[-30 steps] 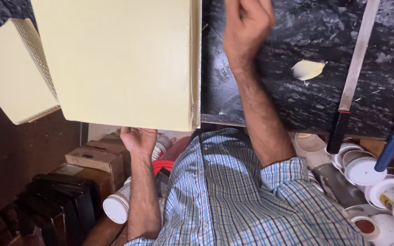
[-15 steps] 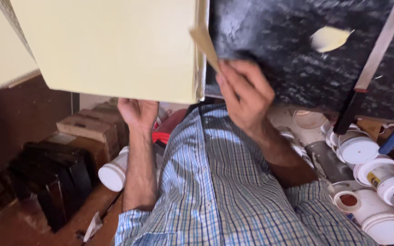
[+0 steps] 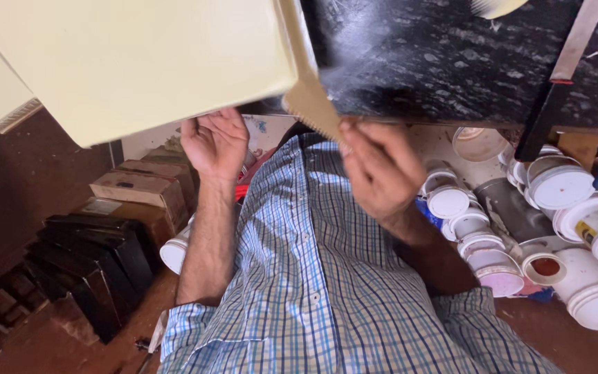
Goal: The person applies cream to the sides of a cake using a long flat spatula, then uses a textured scraper to smooth and pattern the cream on the side surface.
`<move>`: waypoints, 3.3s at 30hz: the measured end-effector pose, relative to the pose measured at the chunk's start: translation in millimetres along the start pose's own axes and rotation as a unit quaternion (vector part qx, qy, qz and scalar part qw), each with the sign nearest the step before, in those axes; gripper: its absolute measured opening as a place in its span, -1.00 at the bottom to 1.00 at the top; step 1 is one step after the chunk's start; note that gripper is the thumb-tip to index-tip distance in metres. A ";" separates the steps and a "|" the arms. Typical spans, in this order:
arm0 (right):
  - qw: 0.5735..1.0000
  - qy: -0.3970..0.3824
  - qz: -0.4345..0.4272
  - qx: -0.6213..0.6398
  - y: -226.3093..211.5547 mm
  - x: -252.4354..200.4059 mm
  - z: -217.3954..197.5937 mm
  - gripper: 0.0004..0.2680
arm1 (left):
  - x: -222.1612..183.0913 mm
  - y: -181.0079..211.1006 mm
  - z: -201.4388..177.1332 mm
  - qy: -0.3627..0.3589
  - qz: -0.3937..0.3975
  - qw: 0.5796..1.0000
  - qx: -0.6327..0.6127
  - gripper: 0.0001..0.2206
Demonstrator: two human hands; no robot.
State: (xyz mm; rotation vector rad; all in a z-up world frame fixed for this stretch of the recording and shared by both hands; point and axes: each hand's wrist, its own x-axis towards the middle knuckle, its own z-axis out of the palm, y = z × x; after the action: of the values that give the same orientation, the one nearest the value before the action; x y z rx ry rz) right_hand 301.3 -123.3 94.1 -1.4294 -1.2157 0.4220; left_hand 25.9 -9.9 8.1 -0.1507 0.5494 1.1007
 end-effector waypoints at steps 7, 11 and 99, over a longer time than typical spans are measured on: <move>0.995 0.051 0.031 -0.075 21.2 56.2 -12.7 -0.85 | 10.4 -35.3 3.9 -0.021 -0.065 0.995 0.075 -0.54; 0.994 0.077 0.020 -0.074 43.2 99.4 -0.4 -0.86 | 2.9 -24.3 -19.6 0.011 -0.032 0.999 0.006 -0.43; 0.998 -0.019 0.023 0.057 -33.3 -6.9 45.8 -0.83 | -1.2 0.8 6.6 -0.002 0.026 0.999 -0.037 -0.40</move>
State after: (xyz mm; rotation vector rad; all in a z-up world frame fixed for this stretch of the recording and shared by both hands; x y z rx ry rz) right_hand 247.1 -112.1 108.2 -1.3584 -1.1719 0.5433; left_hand 27.1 -8.0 14.5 -0.1987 0.5110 1.1727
